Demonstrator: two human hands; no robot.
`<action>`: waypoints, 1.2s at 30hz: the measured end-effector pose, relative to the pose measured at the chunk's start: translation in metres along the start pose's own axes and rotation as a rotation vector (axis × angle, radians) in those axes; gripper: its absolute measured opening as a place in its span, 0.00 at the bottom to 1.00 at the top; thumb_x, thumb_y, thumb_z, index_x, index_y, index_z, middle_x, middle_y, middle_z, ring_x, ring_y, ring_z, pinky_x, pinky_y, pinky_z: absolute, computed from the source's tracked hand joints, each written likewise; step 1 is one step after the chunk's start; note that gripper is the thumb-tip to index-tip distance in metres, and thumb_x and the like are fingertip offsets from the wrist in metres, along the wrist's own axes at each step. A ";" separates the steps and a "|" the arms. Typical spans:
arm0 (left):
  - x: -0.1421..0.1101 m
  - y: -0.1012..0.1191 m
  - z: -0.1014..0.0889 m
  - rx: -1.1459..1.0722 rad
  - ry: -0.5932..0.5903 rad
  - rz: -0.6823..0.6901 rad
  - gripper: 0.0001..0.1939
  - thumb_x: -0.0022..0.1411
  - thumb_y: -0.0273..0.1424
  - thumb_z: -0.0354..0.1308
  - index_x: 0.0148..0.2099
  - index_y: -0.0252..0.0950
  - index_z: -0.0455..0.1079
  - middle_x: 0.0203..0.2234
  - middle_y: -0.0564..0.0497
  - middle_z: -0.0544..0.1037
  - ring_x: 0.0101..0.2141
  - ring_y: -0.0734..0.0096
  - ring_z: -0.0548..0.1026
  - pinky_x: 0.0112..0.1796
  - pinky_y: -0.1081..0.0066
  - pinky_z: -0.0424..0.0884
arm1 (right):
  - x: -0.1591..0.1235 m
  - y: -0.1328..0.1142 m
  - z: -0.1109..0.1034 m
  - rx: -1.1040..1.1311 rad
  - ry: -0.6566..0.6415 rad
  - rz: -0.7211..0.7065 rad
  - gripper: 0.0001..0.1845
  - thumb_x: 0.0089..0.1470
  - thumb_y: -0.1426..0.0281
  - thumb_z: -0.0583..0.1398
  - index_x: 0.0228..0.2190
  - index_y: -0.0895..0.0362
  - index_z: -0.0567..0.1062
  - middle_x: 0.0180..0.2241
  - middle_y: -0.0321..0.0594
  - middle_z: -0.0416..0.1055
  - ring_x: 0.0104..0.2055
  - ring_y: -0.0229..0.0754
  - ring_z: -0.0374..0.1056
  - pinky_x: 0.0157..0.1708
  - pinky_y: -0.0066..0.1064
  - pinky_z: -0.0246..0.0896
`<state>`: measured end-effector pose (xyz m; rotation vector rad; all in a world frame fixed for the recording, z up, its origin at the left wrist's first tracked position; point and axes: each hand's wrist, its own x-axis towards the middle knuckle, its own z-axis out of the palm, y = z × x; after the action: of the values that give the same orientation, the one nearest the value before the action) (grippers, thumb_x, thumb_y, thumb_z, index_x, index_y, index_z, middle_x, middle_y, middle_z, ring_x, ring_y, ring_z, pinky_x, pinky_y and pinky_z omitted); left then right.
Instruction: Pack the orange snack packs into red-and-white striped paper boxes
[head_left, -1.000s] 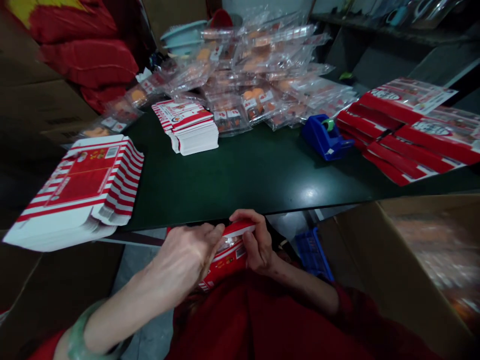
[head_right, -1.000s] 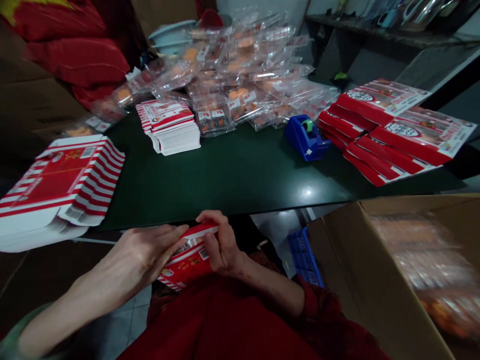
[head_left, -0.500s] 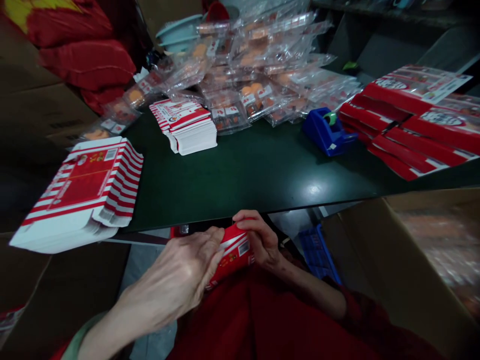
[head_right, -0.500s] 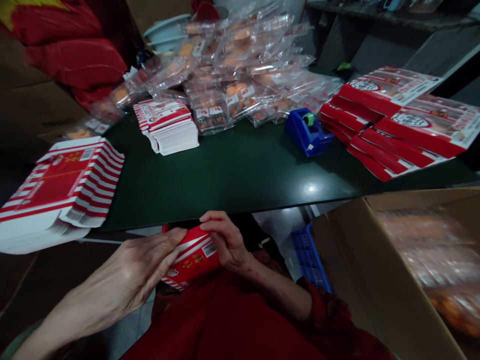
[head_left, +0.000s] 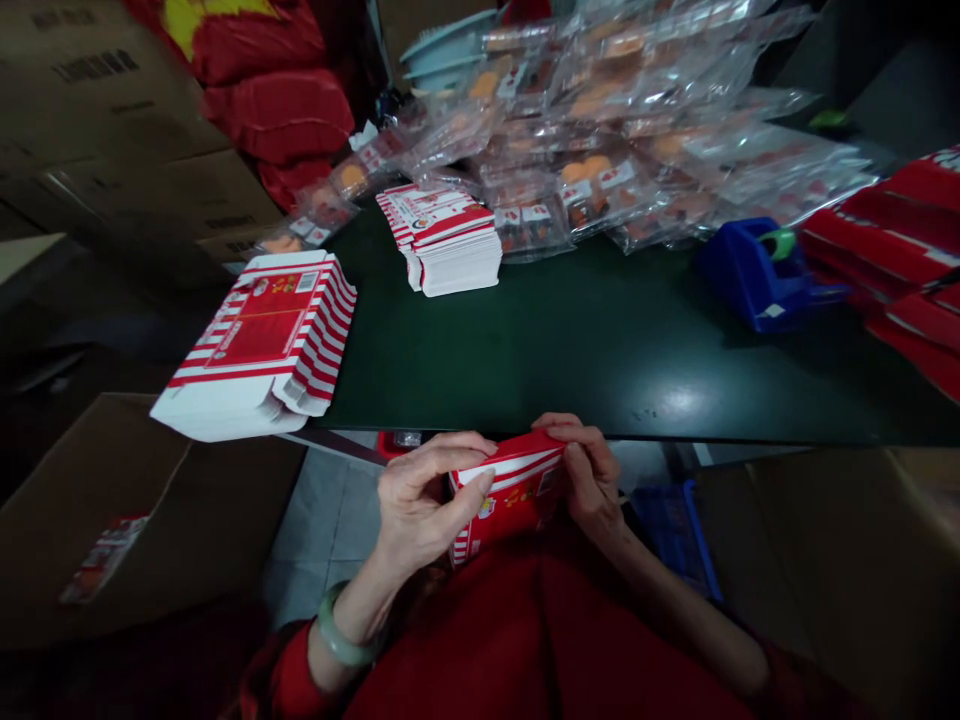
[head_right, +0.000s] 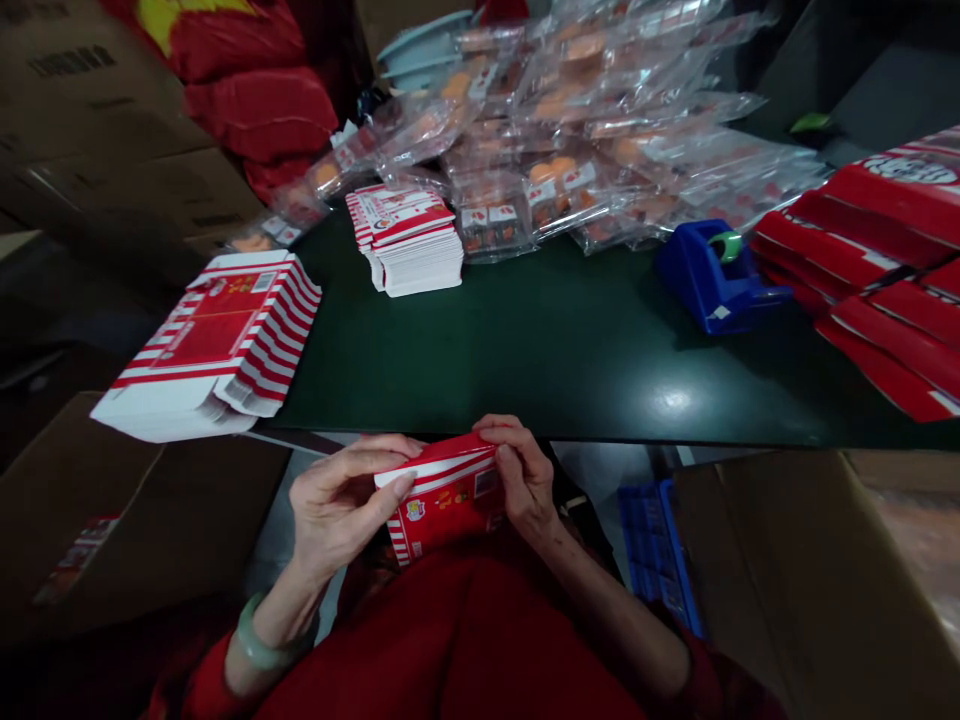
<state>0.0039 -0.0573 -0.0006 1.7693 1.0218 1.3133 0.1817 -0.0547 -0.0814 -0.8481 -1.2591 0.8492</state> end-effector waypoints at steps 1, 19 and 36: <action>-0.001 0.002 0.000 0.007 -0.012 0.016 0.05 0.55 0.22 0.61 0.35 0.34 0.74 0.35 0.46 0.81 0.34 0.68 0.79 0.37 0.66 0.77 | -0.001 0.000 0.000 -0.007 -0.001 -0.003 0.10 0.62 0.69 0.49 0.39 0.53 0.70 0.40 0.42 0.70 0.44 0.43 0.66 0.43 0.41 0.60; 0.016 0.009 -0.020 -0.021 -0.229 -0.024 0.04 0.56 0.22 0.60 0.36 0.30 0.75 0.35 0.41 0.82 0.36 0.65 0.81 0.36 0.70 0.76 | -0.002 -0.005 0.011 -0.179 0.055 -0.087 0.16 0.48 0.72 0.64 0.40 0.51 0.69 0.40 0.41 0.67 0.42 0.44 0.66 0.38 0.39 0.62; -0.019 -0.025 0.026 -0.063 0.079 0.011 0.31 0.50 0.28 0.67 0.56 0.38 0.62 0.43 0.45 0.75 0.29 0.74 0.76 0.30 0.74 0.74 | 0.069 -0.077 -0.013 -0.534 -0.713 -0.193 0.08 0.57 0.65 0.60 0.34 0.58 0.73 0.33 0.41 0.73 0.33 0.37 0.70 0.31 0.27 0.64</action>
<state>0.0216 -0.0651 -0.0366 1.6898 1.0042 1.4166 0.2080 -0.0280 0.0166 -0.8401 -2.2246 0.6825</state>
